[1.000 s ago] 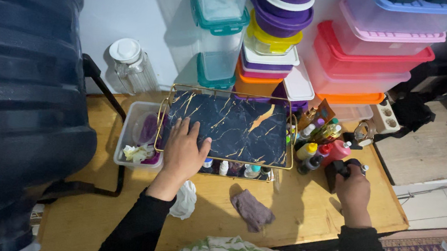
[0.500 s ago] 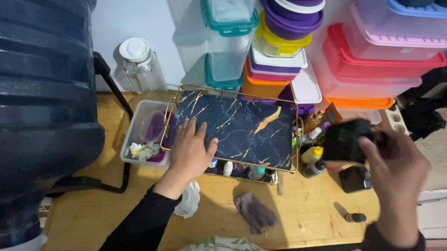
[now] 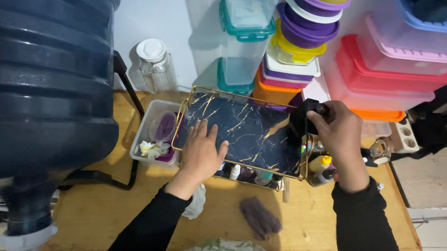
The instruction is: The person wipes a black marble-patterned tray with a cloth, then picks up several small bottles from a wire rack and wipes each one before placing them on the tray. The person continues to wipe and arrange the bottles on the tray.
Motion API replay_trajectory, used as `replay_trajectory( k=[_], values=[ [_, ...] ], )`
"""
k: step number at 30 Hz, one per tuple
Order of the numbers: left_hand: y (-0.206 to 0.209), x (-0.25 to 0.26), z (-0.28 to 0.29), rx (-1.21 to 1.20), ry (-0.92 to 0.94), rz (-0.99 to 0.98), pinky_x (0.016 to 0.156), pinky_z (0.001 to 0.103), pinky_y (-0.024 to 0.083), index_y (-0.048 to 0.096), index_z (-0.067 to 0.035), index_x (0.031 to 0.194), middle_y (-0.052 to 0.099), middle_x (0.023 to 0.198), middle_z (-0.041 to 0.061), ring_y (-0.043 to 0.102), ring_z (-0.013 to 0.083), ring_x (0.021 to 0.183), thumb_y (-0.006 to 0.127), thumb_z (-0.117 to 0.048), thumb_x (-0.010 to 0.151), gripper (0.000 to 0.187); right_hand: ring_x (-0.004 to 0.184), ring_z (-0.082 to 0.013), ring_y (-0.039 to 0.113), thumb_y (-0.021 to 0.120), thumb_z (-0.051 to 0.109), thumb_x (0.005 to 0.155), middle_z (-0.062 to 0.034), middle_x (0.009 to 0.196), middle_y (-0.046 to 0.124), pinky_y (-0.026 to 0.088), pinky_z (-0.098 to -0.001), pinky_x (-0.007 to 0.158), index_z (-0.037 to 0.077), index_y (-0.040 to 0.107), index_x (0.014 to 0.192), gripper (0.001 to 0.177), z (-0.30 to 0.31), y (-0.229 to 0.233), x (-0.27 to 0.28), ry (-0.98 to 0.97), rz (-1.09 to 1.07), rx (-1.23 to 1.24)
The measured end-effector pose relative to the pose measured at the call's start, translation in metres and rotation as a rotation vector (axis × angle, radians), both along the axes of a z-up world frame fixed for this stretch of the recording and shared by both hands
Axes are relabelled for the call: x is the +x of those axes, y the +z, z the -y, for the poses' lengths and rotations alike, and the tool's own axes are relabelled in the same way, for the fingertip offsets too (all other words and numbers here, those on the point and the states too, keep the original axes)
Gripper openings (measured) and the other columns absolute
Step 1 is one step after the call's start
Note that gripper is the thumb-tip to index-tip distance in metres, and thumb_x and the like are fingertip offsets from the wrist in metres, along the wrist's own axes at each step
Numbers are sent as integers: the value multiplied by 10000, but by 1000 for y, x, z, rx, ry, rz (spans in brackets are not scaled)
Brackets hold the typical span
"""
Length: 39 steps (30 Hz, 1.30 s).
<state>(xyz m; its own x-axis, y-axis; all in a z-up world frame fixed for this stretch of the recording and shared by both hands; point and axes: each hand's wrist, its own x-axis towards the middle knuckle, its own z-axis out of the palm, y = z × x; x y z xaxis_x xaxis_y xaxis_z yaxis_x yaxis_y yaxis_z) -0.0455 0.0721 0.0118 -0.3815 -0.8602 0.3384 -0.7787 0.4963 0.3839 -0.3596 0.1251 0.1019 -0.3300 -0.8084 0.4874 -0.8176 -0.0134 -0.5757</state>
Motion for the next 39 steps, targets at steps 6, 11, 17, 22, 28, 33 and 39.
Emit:
replay_trajectory(
  k=[6, 11, 17, 22, 28, 33, 39],
  values=[
    [-4, -3, 1, 17, 17, 21, 1180, 521, 272, 578, 60, 1339, 449, 1463, 340, 373, 484, 1409, 600, -379, 934, 598, 699, -339, 683, 863, 220, 849, -206, 789, 684, 535, -405, 659, -50, 699, 998, 349, 12, -4, -6, -16, -115, -27],
    [-4, -2, 2, -29, 5, 8, 1177, 526, 273, 584, 61, 1333, 454, 1453, 345, 373, 490, 1403, 607, -361, 944, 574, 739, -351, 712, 866, 217, 811, -217, 825, 709, 554, -408, 682, -49, 704, 1021, 375, 25, -3, -4, -33, -103, -7],
    [23, -14, -7, -45, -151, -136, 1175, 569, 189, 552, -21, 1390, 469, 1498, 258, 353, 470, 1432, 725, -335, 891, 614, 821, -316, 714, 833, 196, 841, -203, 915, 727, 547, -384, 743, -24, 687, 1153, 409, 2, 17, 7, 128, -102, 0],
    [56, -46, -13, 154, -628, -651, 1182, 432, 347, 333, 10, 1549, 447, 1558, 227, 422, 374, 1459, 907, -249, 735, 1029, 838, -261, 677, 800, 205, 863, -147, 943, 721, 544, -347, 763, 21, 672, 1232, 432, -44, 42, 32, 388, 84, 24],
    [61, -61, -28, 346, -590, -689, 997, 353, 525, 522, -31, 1330, 684, 1191, 130, 671, 243, 1145, 975, -166, 640, 836, 740, -190, 680, 873, 244, 779, -134, 876, 702, 537, -334, 691, -1, 662, 1123, 472, -74, 53, 66, 245, -22, 27],
    [48, -64, -25, 326, -527, -830, 977, 346, 544, 533, -40, 1264, 711, 1155, 87, 691, 190, 1099, 942, -158, 698, 708, 729, -221, 555, 839, 291, 703, -226, 1045, 596, 481, -337, 667, -109, 549, 1210, 708, -98, 28, 73, 197, -173, -354],
    [41, -46, -13, 411, -431, -954, 859, 338, 565, 513, -41, 1252, 702, 1111, 73, 680, 179, 1023, 932, -128, 723, 681, 736, -103, 556, 744, 83, 984, -48, 936, 629, 427, -231, 629, 61, 646, 1053, 122, -130, -49, 83, 125, 258, -223]
  ],
)
